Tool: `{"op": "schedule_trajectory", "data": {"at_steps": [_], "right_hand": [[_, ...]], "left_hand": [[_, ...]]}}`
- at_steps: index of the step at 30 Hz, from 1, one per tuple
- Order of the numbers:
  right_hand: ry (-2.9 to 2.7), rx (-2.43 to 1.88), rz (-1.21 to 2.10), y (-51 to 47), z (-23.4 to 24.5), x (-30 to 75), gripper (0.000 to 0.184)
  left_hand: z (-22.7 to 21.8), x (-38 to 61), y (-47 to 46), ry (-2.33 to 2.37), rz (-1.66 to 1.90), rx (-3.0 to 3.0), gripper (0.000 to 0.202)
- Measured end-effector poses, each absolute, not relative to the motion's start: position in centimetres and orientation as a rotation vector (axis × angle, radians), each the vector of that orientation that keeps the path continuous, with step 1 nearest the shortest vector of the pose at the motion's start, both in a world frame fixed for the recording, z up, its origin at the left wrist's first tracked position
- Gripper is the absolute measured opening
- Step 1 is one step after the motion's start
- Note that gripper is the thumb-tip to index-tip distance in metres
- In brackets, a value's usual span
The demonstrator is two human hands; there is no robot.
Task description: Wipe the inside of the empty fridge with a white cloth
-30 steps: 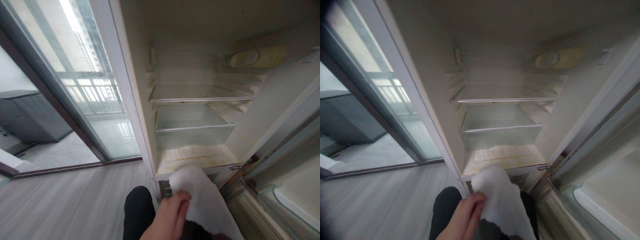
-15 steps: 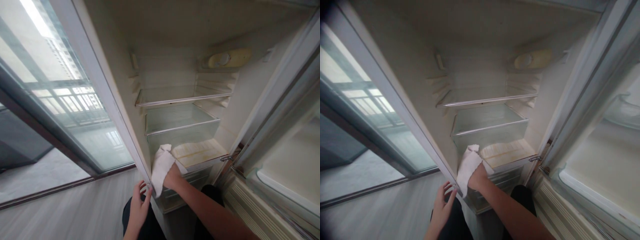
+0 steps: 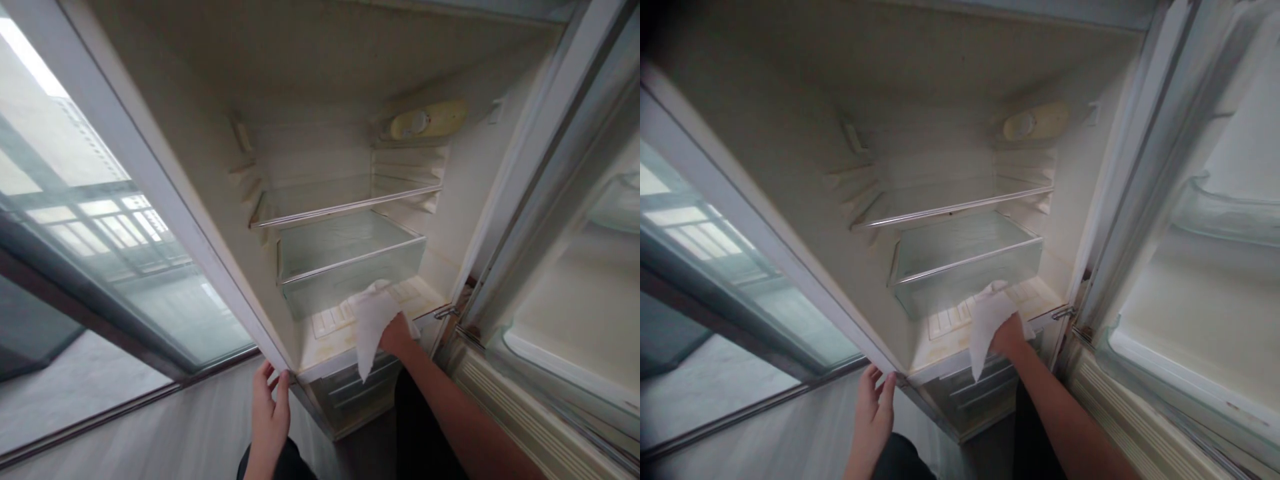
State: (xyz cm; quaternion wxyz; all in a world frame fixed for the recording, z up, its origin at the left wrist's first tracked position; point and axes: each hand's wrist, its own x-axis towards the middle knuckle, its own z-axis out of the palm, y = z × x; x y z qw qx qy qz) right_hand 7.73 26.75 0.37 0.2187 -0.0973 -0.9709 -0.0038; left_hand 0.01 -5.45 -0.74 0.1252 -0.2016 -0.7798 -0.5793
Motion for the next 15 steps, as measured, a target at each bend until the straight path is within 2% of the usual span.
{"op": "schedule_trajectory", "data": {"at_steps": [4,7,12,15], "right_hand": [[-2.685,-0.507,-0.06,34.4,0.3,10.6,0.052],[-2.581,-0.66,-0.046,38.1,0.1,11.3,0.06],[-2.533,-0.852,0.023,37.6,-0.4,10.4,0.057],[-2.562,-0.801,0.024,35.2,0.1,9.8,0.053]], "left_hand": [[-0.4,-0.1,-5.8,-2.28,-1.626,-0.676,0.053],[0.6,0.4,-5.5,-2.224,-1.571,-0.736,0.059],[1.7,1.6,-2.9,-2.248,-1.45,-0.679,0.083],[1.5,2.1,-1.4,-2.266,-1.388,-0.568,0.094]]}}
